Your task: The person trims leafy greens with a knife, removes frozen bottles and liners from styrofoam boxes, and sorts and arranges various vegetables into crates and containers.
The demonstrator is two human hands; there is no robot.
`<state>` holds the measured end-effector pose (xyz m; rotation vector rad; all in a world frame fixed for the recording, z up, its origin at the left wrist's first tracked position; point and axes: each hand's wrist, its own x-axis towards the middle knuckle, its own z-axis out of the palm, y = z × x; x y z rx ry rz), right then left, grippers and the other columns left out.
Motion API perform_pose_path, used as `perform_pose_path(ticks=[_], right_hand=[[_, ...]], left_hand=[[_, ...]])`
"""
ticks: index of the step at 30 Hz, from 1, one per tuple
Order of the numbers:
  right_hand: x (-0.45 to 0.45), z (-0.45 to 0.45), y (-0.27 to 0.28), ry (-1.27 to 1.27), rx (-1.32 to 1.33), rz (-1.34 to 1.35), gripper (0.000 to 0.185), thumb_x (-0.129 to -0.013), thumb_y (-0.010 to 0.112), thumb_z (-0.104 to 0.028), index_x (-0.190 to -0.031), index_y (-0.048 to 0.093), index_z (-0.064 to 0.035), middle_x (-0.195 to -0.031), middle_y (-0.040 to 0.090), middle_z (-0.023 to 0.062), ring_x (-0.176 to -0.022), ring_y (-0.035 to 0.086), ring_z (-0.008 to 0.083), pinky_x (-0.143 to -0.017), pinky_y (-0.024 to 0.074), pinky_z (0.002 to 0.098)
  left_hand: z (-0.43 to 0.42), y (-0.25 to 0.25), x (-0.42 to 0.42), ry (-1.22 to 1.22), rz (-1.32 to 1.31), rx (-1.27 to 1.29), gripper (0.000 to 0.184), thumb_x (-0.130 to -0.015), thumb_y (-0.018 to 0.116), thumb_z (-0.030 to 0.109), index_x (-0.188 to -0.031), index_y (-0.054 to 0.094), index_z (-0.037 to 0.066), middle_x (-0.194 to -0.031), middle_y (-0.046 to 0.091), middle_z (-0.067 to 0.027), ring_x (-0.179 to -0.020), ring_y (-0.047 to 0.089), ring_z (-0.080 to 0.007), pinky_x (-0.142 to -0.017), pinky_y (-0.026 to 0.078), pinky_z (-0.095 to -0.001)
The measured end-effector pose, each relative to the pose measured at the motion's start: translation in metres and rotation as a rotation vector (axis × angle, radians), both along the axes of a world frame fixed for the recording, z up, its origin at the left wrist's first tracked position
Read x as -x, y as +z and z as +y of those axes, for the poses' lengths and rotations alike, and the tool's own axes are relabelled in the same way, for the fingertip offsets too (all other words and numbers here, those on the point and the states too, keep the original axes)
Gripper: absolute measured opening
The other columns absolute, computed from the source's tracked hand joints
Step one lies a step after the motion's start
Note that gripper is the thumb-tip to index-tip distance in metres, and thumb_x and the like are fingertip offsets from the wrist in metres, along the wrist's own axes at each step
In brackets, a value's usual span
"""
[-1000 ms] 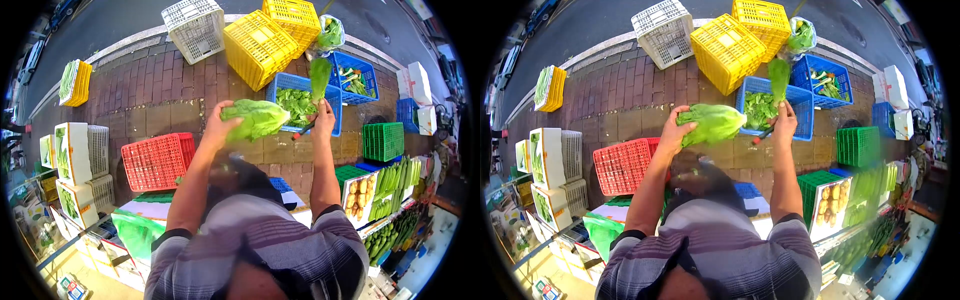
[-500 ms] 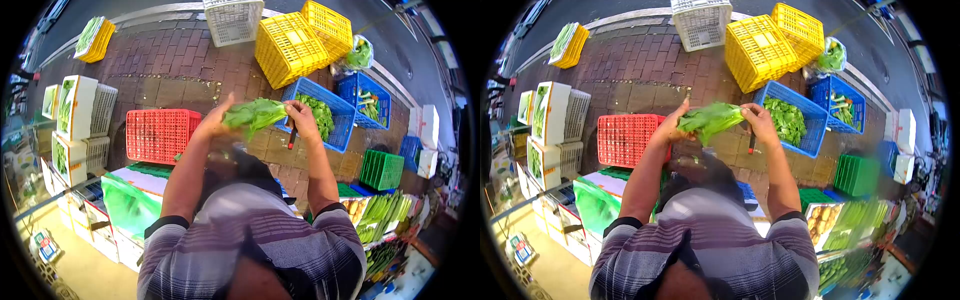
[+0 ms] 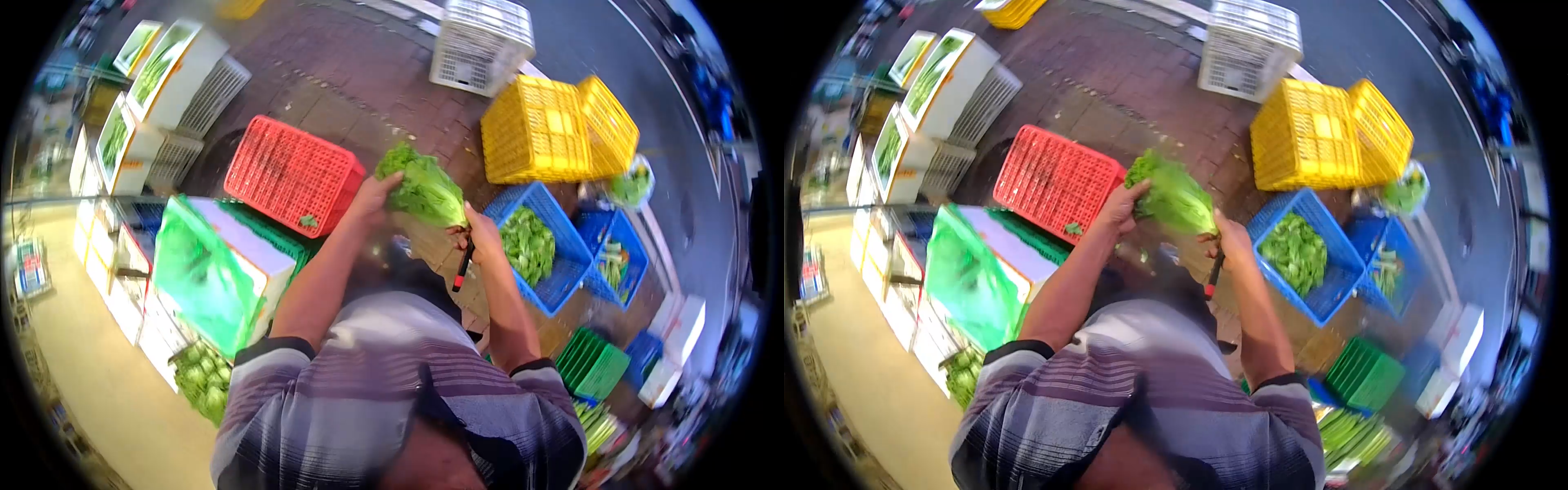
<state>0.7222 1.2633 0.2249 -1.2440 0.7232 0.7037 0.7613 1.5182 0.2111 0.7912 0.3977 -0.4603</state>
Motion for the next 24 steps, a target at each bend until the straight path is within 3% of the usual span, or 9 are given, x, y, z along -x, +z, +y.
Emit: perform_pose_path(ticks=[3,5,8,11,13,18,21,23,24], right_hand=[[-0.007,0.029,-0.011,0.031,0.100,-0.170,0.033,-0.098,0.063,-0.032,-0.110,0.064,-0.0013,-0.071,0.060,0.0048,-0.044,0.046,0.0133,-0.043,0.0415,0.0300],[-0.014,0.045,0.004,0.077,0.002,-0.149,0.031,-0.098,0.062,-0.032,-0.110,0.064,-0.0036,-0.075,0.060,0.0032,-0.044,0.045,0.0130,-0.042,0.0415,0.0303],[-0.011,0.089,-0.017,0.198,-0.114,-0.109,0.034,-0.098,0.061,-0.037,-0.109,0.064,-0.0042,-0.075,0.058,0.0029,-0.046,0.044,0.0141,-0.043,0.0378,0.0302],[-0.015,0.150,-0.054,0.422,0.041,-0.121,0.039,-0.100,0.055,-0.042,-0.101,0.066,-0.0047,-0.079,0.067,0.0068,-0.045,0.043,0.0120,-0.044,0.0375,0.0294],[-0.053,0.141,-0.035,0.554,-0.020,-0.058,0.041,-0.101,0.053,-0.045,-0.099,0.067,-0.0065,-0.083,0.070,0.0083,-0.043,0.044,0.0116,-0.045,0.0389,0.0295],[-0.076,0.218,-0.046,0.754,-0.228,0.144,0.045,-0.101,0.050,-0.050,-0.100,0.069,-0.0096,-0.083,0.072,0.0081,-0.043,0.048,0.0125,-0.046,0.0441,0.0312],[-0.074,0.273,-0.060,0.908,-0.279,0.201,0.046,-0.101,0.049,-0.052,-0.101,0.070,-0.0103,-0.085,0.072,0.0083,-0.044,0.050,0.0128,-0.047,0.0470,0.0325],[-0.060,0.315,-0.065,0.950,-0.258,0.245,0.049,-0.101,0.048,-0.054,-0.101,0.070,-0.0101,-0.086,0.072,0.0084,-0.045,0.051,0.0131,-0.047,0.0482,0.0330],[-0.051,0.334,-0.061,0.986,-0.217,0.237,0.049,-0.101,0.048,-0.054,-0.101,0.070,-0.0101,-0.085,0.072,0.0082,-0.046,0.051,0.0132,-0.047,0.0481,0.0329]], left_hand=[[0.033,0.037,0.020,0.125,0.111,0.103,0.042,-0.096,0.065,0.016,-0.134,0.054,0.003,-0.124,0.066,-0.0111,-0.111,0.065,-0.0249,-0.096,0.055,-0.0437],[0.063,-0.007,0.030,0.181,-0.013,0.032,0.041,-0.094,0.067,0.015,-0.132,0.057,0.004,-0.123,0.066,-0.0094,-0.114,0.063,-0.0248,-0.099,0.052,-0.0426],[0.130,0.020,0.089,0.386,-0.105,0.062,0.043,-0.091,0.070,0.015,-0.131,0.059,0.004,-0.123,0.067,-0.0084,-0.114,0.063,-0.0230,-0.101,0.049,-0.0403],[0.216,0.019,0.163,0.587,-0.147,0.008,0.044,-0.091,0.070,0.015,-0.132,0.058,0.004,-0.123,0.067,-0.0083,-0.113,0.063,-0.0225,-0.101,0.049,-0.0401],[0.221,0.045,0.176,0.726,-0.177,-0.043,0.045,-0.091,0.070,0.014,-0.133,0.058,0.003,-0.123,0.067,-0.0088,-0.113,0.063,-0.0226,-0.101,0.050,-0.0401],[0.291,0.039,0.327,1.224,-0.277,-0.058,0.045,-0.091,0.069,0.012,-0.133,0.055,0.001,-0.122,0.066,-0.0138,-0.108,0.066,-0.0266,-0.097,0.053,-0.0433],[0.309,0.025,0.438,1.477,-0.069,-0.172,0.044,-0.094,0.065,0.015,-0.135,0.054,0.001,-0.123,0.065,-0.0150,-0.109,0.065,-0.0282,-0.096,0.053,-0.0438],[0.315,0.063,0.507,1.687,0.201,-0.243,0.040,-0.095,0.066,0.019,-0.129,0.057,0.001,-0.120,0.066,-0.0135,-0.106,0.066,-0.0283,-0.093,0.055,-0.0429],[0.326,0.026,0.552,1.750,0.068,-0.204,0.037,-0.094,0.068,0.019,-0.125,0.059,0.001,-0.116,0.068,-0.0126,-0.102,0.068,-0.0280,-0.089,0.056,-0.0444]])
